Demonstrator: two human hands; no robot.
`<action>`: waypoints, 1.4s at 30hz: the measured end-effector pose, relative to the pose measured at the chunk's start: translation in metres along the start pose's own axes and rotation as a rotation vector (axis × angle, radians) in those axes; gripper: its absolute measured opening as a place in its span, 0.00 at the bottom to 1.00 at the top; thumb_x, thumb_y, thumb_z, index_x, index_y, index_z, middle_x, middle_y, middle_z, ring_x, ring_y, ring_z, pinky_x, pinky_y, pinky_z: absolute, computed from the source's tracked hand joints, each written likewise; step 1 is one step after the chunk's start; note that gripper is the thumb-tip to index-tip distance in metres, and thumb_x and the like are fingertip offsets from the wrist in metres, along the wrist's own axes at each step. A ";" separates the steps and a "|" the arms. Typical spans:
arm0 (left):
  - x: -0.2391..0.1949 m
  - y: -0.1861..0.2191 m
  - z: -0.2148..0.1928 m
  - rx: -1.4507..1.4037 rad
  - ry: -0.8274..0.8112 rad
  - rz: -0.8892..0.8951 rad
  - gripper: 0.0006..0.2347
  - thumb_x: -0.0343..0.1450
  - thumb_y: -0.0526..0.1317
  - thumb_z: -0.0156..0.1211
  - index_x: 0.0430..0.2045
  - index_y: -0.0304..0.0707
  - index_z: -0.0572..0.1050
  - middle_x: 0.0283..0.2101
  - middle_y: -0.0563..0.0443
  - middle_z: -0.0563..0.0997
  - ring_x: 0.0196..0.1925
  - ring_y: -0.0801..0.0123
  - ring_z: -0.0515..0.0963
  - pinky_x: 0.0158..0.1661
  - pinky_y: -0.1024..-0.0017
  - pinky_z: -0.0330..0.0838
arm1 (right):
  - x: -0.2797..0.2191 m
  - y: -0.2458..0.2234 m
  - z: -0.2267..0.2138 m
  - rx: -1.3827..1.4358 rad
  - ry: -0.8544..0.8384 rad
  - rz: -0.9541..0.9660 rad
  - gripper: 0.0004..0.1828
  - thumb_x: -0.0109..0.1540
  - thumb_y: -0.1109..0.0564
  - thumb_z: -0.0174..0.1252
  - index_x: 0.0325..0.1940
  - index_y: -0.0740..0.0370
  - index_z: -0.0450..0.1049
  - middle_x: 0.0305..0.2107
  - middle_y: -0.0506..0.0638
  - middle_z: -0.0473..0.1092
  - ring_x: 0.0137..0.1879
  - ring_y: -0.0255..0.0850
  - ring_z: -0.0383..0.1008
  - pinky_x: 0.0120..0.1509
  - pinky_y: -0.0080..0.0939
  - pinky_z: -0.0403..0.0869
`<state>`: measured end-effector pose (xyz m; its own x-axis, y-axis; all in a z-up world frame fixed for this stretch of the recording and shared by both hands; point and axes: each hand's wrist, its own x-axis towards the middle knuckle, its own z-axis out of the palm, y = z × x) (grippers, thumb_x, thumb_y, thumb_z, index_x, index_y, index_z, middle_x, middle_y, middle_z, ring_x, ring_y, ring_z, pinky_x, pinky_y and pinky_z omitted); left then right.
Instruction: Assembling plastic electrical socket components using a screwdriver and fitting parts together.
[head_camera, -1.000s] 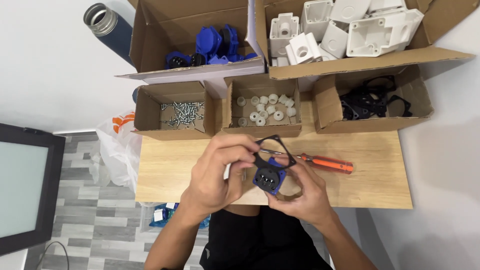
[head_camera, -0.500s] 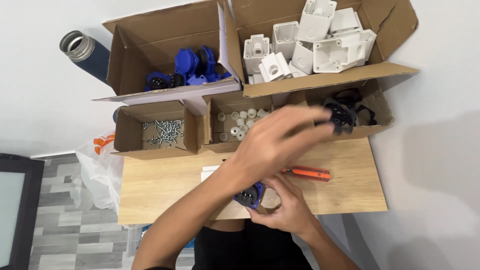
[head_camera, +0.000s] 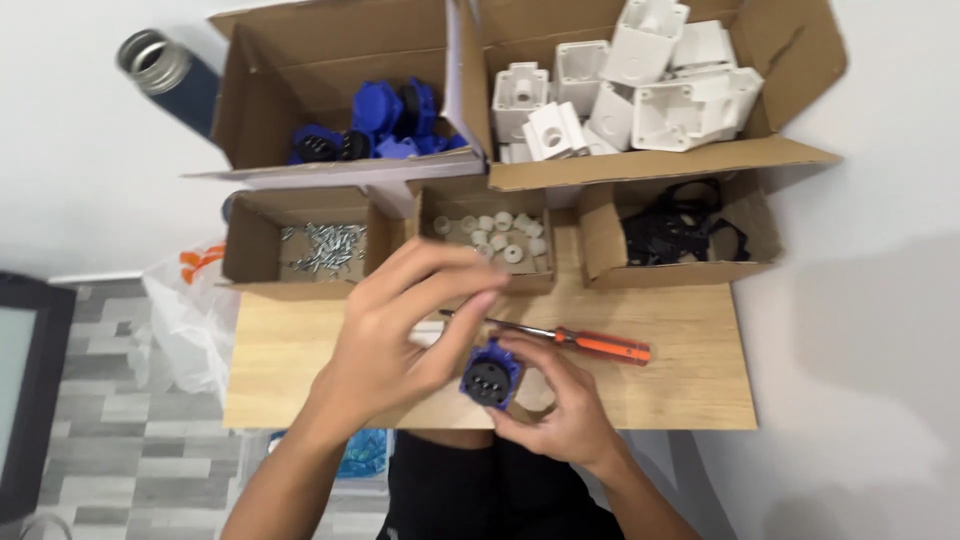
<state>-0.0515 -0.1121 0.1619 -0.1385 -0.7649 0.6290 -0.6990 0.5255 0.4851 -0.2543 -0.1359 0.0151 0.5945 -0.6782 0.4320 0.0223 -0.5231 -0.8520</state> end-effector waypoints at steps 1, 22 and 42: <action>-0.015 0.003 -0.007 -0.025 0.018 -0.071 0.05 0.78 0.31 0.62 0.45 0.29 0.82 0.46 0.40 0.85 0.47 0.56 0.85 0.51 0.64 0.80 | -0.002 0.002 0.002 0.081 0.016 0.024 0.37 0.55 0.60 0.78 0.66 0.67 0.73 0.63 0.60 0.76 0.69 0.47 0.80 0.77 0.43 0.77; -0.173 0.001 0.055 -0.939 -0.001 -0.697 0.26 0.84 0.51 0.46 0.74 0.32 0.57 0.74 0.32 0.69 0.76 0.49 0.70 0.70 0.57 0.70 | -0.004 0.005 0.010 0.490 -0.250 0.006 0.41 0.61 0.63 0.75 0.73 0.63 0.61 0.74 0.70 0.64 0.83 0.64 0.65 0.89 0.62 0.67; -0.161 -0.023 0.039 -0.769 -0.018 -0.527 0.20 0.82 0.42 0.57 0.70 0.37 0.67 0.59 0.35 0.76 0.60 0.54 0.81 0.64 0.59 0.84 | -0.015 0.040 0.016 0.257 -0.015 -0.033 0.42 0.54 0.46 0.79 0.66 0.68 0.74 0.58 0.69 0.77 0.67 0.56 0.81 0.72 0.49 0.83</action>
<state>-0.0399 -0.0153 0.0258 0.0493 -0.9771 0.2071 -0.0187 0.2064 0.9783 -0.2493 -0.1384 -0.0303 0.6016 -0.6546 0.4578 0.2437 -0.3953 -0.8856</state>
